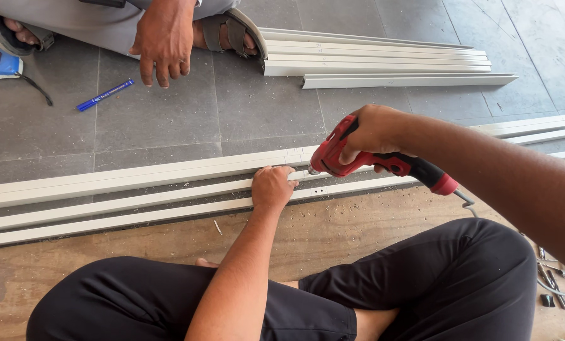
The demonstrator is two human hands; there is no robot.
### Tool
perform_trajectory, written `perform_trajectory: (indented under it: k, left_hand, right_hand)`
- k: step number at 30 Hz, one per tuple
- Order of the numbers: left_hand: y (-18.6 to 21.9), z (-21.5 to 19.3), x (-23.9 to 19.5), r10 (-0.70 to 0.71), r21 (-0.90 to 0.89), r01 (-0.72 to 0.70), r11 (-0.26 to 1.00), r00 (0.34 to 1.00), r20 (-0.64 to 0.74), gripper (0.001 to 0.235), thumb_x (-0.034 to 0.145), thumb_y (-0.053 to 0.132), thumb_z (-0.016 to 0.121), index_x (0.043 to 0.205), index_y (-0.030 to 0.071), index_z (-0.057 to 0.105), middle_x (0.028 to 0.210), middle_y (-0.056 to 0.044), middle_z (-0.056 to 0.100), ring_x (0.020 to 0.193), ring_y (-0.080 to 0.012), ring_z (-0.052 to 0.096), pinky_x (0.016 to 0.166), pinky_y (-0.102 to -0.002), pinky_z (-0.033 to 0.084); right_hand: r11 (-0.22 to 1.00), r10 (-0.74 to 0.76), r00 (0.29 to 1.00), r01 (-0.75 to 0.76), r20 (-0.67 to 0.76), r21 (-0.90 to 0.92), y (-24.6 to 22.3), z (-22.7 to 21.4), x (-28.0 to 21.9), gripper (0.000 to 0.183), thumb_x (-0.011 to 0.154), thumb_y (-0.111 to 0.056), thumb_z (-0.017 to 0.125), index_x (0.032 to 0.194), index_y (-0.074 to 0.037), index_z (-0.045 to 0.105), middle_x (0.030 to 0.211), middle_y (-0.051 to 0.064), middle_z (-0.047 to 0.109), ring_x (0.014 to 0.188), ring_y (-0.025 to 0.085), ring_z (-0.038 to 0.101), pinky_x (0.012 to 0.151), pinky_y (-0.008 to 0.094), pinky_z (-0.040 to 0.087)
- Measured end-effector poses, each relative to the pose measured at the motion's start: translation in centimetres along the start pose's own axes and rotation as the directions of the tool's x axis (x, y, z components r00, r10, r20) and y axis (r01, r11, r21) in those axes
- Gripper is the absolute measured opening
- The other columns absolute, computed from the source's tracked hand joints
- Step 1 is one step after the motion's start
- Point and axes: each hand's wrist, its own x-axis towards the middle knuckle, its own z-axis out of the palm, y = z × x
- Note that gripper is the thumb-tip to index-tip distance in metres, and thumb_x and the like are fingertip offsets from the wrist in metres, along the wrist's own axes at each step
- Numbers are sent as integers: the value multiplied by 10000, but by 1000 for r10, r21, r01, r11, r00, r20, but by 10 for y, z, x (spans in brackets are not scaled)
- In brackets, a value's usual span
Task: The person sits on the floor and uses a red corded drill to make multiple holes along a long white metal profile. They hold the profile steady with one hand while operating the drill with the other, creating a series of holes along its length.
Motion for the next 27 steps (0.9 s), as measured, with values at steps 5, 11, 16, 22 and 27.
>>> perform_trajectory:
  k: [5, 11, 16, 22, 27]
  left_hand:
    - [0, 4, 0, 1, 5, -1, 1000, 1000, -20, 316, 773, 319, 858, 1054, 187, 800, 869, -67, 773, 910, -237, 695, 923, -387, 512]
    - [2, -1, 1, -13, -5, 13, 1000, 1000, 11, 317, 780, 315, 852, 1067, 190, 800, 872, -63, 775, 896, -233, 698, 917, -382, 519]
    - [2, -2, 1, -3, 7, 3, 1000, 1000, -10, 323, 767, 308, 861, 1060, 185, 803, 867, -65, 776, 895, -233, 698, 902, -382, 525]
    - [4, -2, 0, -33, 5, 32, 999, 999, 29, 297, 793, 315, 847, 1063, 199, 799, 865, -51, 774, 881, -211, 701, 898, -372, 531]
    - [4, -2, 1, -26, 8, 26, 1000, 999, 22, 307, 790, 309, 851, 1069, 194, 798, 849, -49, 772, 877, -214, 699, 892, -373, 531]
  right_hand:
    - [999, -23, 1000, 24, -13, 45, 6, 2, 1, 472, 652, -143, 805, 1098, -13, 724, 818, 177, 742, 540, 252, 671, 507, 387, 579]
    - [999, -16, 1000, 16, -21, 36, 8, 3, 0, 470, 646, -151, 803, 1096, -36, 734, 824, 178, 745, 553, 246, 676, 526, 385, 583]
    - [999, -16, 1000, 17, -16, 31, 5, 2, 1, 462, 653, -143, 801, 1092, -18, 732, 827, 179, 746, 552, 249, 670, 531, 391, 577]
    - [1000, -8, 1000, 8, -15, -6, 0, 3, 0, 470, 663, -145, 804, 1112, -28, 733, 826, 178, 749, 553, 240, 668, 534, 377, 575]
    - [1000, -17, 1000, 17, -14, 2, 2, 4, -3, 483, 664, -142, 795, 1132, -45, 725, 821, 171, 748, 550, 238, 666, 531, 374, 574]
